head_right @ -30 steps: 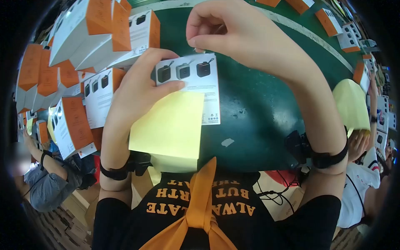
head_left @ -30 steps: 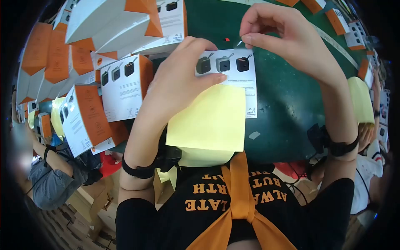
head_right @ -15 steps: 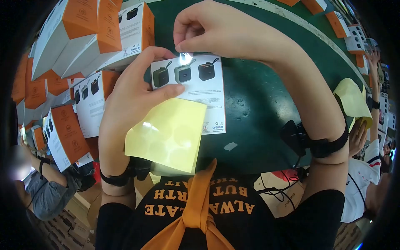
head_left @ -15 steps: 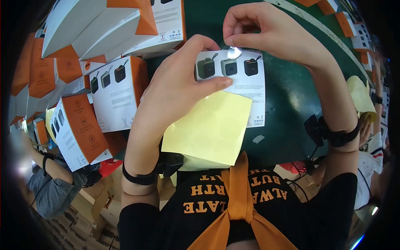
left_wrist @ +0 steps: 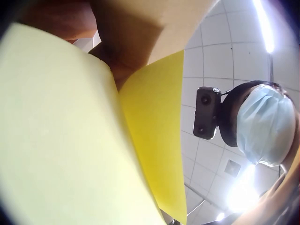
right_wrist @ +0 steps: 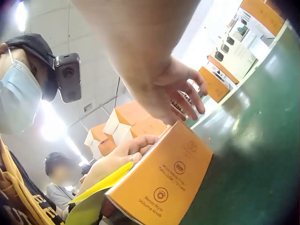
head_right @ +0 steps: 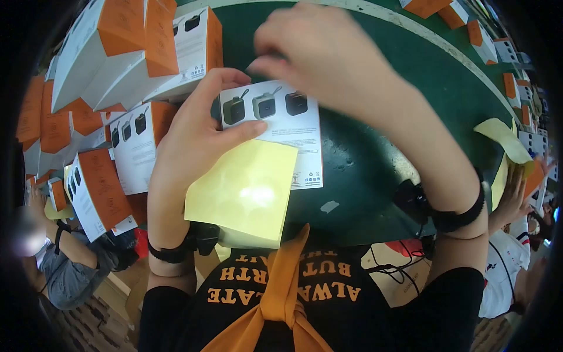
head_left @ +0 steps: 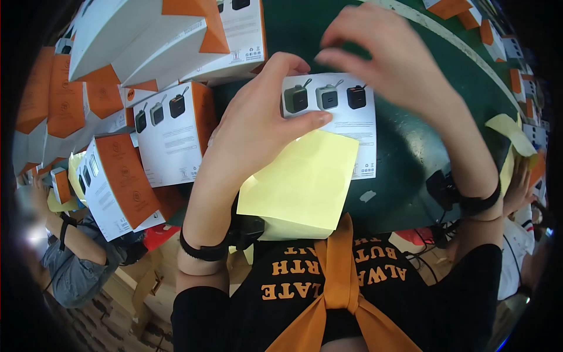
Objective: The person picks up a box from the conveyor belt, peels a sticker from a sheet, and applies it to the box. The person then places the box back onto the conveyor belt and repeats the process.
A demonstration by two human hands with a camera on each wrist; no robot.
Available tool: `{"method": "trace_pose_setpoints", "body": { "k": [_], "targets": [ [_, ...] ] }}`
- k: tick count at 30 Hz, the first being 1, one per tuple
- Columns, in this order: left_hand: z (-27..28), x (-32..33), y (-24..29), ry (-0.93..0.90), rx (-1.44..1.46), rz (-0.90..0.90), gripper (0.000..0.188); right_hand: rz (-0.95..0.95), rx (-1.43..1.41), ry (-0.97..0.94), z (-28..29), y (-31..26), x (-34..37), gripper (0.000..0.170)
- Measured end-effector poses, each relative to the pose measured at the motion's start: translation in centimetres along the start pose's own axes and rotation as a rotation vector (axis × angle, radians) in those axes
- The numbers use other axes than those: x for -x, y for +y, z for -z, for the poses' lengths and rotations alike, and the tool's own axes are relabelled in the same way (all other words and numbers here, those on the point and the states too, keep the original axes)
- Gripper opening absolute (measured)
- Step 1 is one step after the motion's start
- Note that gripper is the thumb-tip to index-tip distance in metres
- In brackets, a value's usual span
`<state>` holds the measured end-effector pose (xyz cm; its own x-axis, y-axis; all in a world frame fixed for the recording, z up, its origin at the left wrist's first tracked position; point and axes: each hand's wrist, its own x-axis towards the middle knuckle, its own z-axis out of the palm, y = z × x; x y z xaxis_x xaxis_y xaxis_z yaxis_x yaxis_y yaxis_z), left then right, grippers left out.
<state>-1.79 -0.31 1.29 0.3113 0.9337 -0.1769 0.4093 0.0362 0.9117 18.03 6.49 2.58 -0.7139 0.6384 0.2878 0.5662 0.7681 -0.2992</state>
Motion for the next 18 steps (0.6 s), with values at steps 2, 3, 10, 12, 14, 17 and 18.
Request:
{"method": "trace_pose_setpoints", "body": {
  "k": [2, 3, 10, 12, 14, 17, 18],
  "targets": [
    [-0.4, 0.4, 0.1, 0.044, -0.122, -0.072, 0.053, 0.014, -0.095, 0.038, -1.1, -1.5, 1.2, 0.02],
    [-0.6, 0.5, 0.0, 0.095, -0.234, -0.145, 0.054, -0.042, -0.077, -0.002, -1.9, -1.1, 1.8, 0.025],
    [-0.2, 8.6, 6.0, 0.471, 0.136, 0.079, 0.057, 0.009, 0.036, -0.038, -0.2, -6.1, 7.1, 0.09],
    [-0.9, 9.3, 6.5, 0.511, 0.144, -0.011, 0.054, -0.005, 0.082, -0.134, 1.7, -4.0, 7.7, 0.092],
    [0.0, 9.5, 6.7, 0.52, 0.122, -0.067, 0.053, 0.001, 0.181, -0.192, 3.4, -0.3, 7.2, 0.096],
    [-0.5, 9.4, 6.9, 0.449, 0.032, -0.101, 0.05, -0.169, 0.195, -0.274, 7.6, 8.7, 7.7, 0.095],
    [-1.1, 9.2, 7.2, 0.447, 0.037, -0.086, 0.049, -0.231, 0.234, -0.258, 8.4, 12.1, 7.9, 0.096]
  ]
}}
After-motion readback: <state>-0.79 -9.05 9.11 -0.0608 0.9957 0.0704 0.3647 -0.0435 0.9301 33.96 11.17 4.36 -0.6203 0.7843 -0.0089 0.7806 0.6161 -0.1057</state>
